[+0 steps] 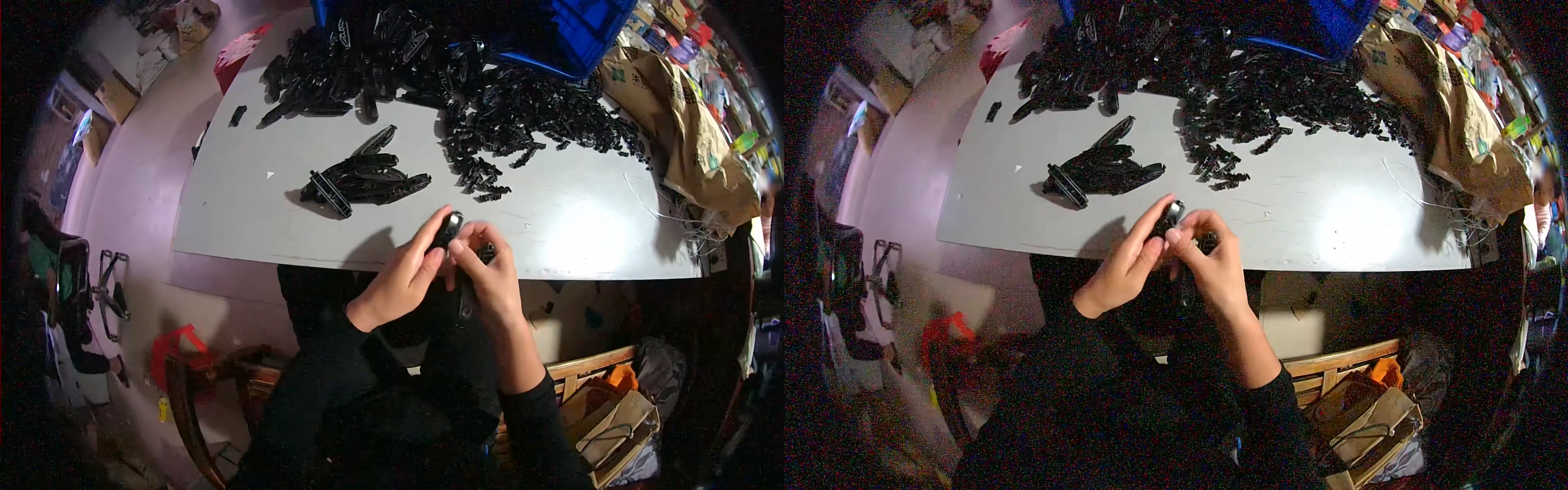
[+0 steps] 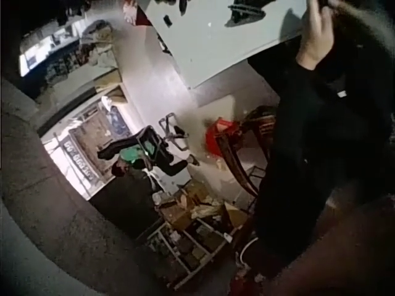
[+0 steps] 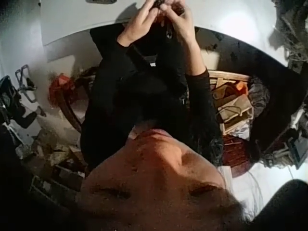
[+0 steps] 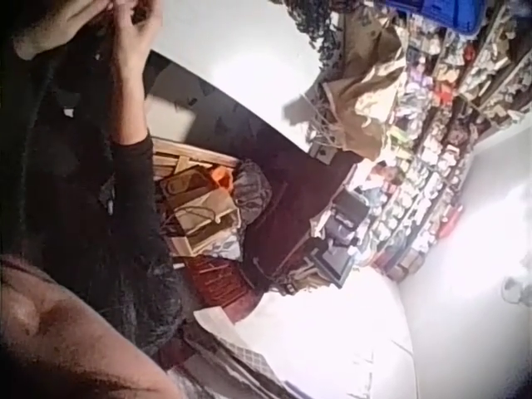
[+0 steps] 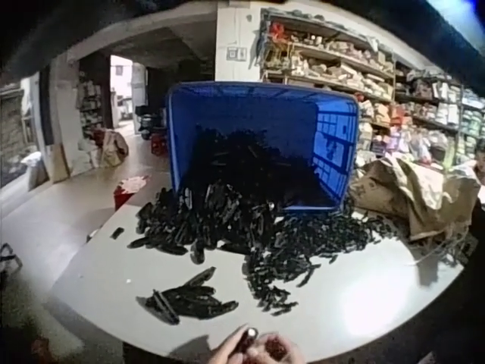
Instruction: Manually assemble small black plastic components at a workstation.
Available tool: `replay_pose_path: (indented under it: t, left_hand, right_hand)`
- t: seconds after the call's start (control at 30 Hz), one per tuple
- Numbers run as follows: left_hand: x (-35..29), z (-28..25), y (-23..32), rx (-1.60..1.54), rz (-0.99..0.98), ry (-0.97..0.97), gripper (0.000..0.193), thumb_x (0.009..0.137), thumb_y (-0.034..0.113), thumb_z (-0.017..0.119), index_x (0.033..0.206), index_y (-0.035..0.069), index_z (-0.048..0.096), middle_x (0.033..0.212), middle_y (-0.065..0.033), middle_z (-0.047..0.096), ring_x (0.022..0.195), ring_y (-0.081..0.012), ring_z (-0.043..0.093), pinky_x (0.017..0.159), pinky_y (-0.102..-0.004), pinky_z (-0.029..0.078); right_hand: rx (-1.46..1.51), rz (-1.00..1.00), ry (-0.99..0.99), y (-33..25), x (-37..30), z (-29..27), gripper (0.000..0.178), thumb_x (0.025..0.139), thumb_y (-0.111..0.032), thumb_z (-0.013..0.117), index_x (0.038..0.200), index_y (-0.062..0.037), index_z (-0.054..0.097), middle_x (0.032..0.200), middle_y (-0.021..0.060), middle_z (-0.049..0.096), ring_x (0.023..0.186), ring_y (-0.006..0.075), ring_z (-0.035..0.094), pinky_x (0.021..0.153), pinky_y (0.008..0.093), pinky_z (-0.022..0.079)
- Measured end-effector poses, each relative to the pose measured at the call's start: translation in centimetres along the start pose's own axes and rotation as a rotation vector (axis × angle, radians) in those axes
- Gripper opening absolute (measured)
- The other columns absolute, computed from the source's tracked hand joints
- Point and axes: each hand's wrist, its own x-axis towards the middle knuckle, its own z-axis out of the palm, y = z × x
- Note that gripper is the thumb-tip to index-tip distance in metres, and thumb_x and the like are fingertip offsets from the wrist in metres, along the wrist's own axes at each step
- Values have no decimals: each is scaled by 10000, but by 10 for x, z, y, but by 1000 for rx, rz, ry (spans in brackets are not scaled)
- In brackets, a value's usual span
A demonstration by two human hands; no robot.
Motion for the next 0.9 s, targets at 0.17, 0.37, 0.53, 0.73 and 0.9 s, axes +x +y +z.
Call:
replay_pose_path:
  t: [0.17, 0.37, 0.53, 0.73, 0.9]
  left_hand:
    - [-22, -1, 0, 120, 66, -56, 530, 896, 46, 402, 1391, 23, 215, 1297, -187, 444, 1194, -271, 451, 975, -315, 343]
    - [-14, -27, -3, 623, 252, 157, 389, 814, 69, 548, 1201, 102, 522, 930, -137, 542, 832, -288, 543, 716, -375, 451]
    - [13, -65, -18, 1325, 207, 528, 270, 742, 37, 558, 1009, 80, 572, 956, -52, 495, 899, -232, 475, 795, -356, 393]
    - [20, -69, -22, 1403, 142, 452, 234, 751, 74, 575, 984, 83, 553, 950, -45, 514, 920, -222, 481, 796, -343, 385]
    - [19, -65, -7, 1107, 308, 502, 249, 839, 78, 516, 1082, 25, 513, 1036, -101, 553, 977, -247, 517, 816, -349, 395]
  right_hand:
    - [-26, 73, -113, 1, -9, 4, 172, 820, -157, 636, 786, -22, 534, 645, 34, 551, 478, 108, 518, 428, 214, 398]
    - [-334, -96, -197, 22, -29, -8, 338, 805, -178, 654, 1043, 17, 515, 1007, 79, 562, 974, 171, 530, 868, 304, 411]
    - [-511, -180, 21, 16, 1, -32, 156, 841, -102, 585, 953, 5, 572, 882, 69, 592, 779, 135, 580, 694, 259, 458]
    - [-1094, -203, 351, -7, 56, -47, 171, 834, -179, 592, 793, -13, 586, 654, 105, 589, 594, 179, 586, 539, 301, 447]
    - [-1353, -151, 407, -5, 68, -50, 249, 753, -268, 620, 787, -23, 605, 674, 136, 619, 634, 317, 598, 574, 387, 462]
